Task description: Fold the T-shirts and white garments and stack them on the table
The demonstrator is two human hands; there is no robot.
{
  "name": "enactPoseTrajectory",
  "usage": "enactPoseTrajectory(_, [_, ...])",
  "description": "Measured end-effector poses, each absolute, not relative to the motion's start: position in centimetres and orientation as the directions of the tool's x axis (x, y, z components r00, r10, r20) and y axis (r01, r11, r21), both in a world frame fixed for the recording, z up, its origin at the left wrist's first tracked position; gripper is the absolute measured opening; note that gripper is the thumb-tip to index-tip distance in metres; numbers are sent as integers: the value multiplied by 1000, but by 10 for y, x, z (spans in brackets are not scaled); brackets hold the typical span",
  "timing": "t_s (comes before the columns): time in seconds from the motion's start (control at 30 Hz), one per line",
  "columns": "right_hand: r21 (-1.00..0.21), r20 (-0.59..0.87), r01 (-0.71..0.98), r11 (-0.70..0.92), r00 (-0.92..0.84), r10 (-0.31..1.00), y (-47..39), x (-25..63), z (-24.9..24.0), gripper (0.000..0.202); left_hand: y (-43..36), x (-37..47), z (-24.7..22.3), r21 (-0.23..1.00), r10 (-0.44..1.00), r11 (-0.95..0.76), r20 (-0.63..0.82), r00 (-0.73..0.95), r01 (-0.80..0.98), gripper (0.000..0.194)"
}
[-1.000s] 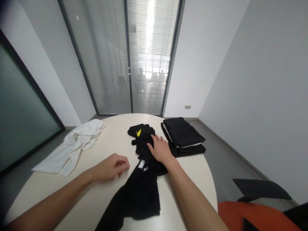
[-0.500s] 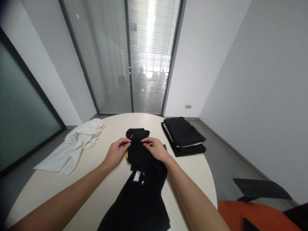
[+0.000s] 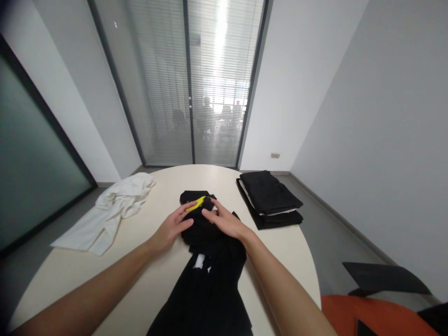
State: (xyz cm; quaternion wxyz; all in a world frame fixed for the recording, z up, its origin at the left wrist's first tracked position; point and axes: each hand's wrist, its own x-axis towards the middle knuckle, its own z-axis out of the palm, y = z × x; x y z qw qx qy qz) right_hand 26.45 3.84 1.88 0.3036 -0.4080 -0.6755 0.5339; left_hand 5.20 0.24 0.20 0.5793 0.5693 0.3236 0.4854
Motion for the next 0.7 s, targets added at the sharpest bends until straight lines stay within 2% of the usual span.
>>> enactPoseTrajectory(0.1, [-941, 48, 281, 188, -440, 897, 39, 261, 21, 43, -8, 56, 5, 982, 841, -180, 185, 508, -59, 38])
enactPoseTrajectory(0.13, [-930, 98, 279, 238, -435, 895, 40, 261, 21, 34, -8, 56, 5, 982, 841, -187, 175, 512, -30, 37])
enactPoseTrajectory(0.2, [-920, 192, 238, 311, -418, 888, 43, 260, 19, 25, -4, 55, 1, 980, 898, -200, 186, 400, -8, 37])
enactPoseTrajectory(0.27, [-939, 223, 153, 309, -413, 883, 43, 261, 17, 36, 4, 52, -3, 971, 950, -237, 229, 210, 12, 34])
enactPoseTrajectory(0.33, [-966, 201, 59, 253, -450, 870, 40, 262, 18, 53, 10, 48, -7, 963, 961, -267, 264, 86, 34, 43])
enactPoseTrajectory(0.43, [-976, 186, -11, 217, -558, 809, 31, 259, 22, 78, 12, 46, -11, 956, 946, -288, 276, 171, 52, 69])
enactPoseTrajectory(0.53, [-953, 231, 8, 303, -629, 743, 19, 253, 26, 100, 7, 49, -12, 950, 914, -308, 281, 293, 52, 79])
enactPoseTrajectory(0.63, [-900, 273, 85, 426, -652, 707, 12, 248, 28, 107, 7, 52, -10, 959, 941, -279, 263, 213, 45, 61])
enactPoseTrajectory(0.7, [-870, 302, 118, 478, -639, 707, 11, 248, 29, 99, 10, 52, -7, 976, 968, -218, 214, 133, 15, 45])
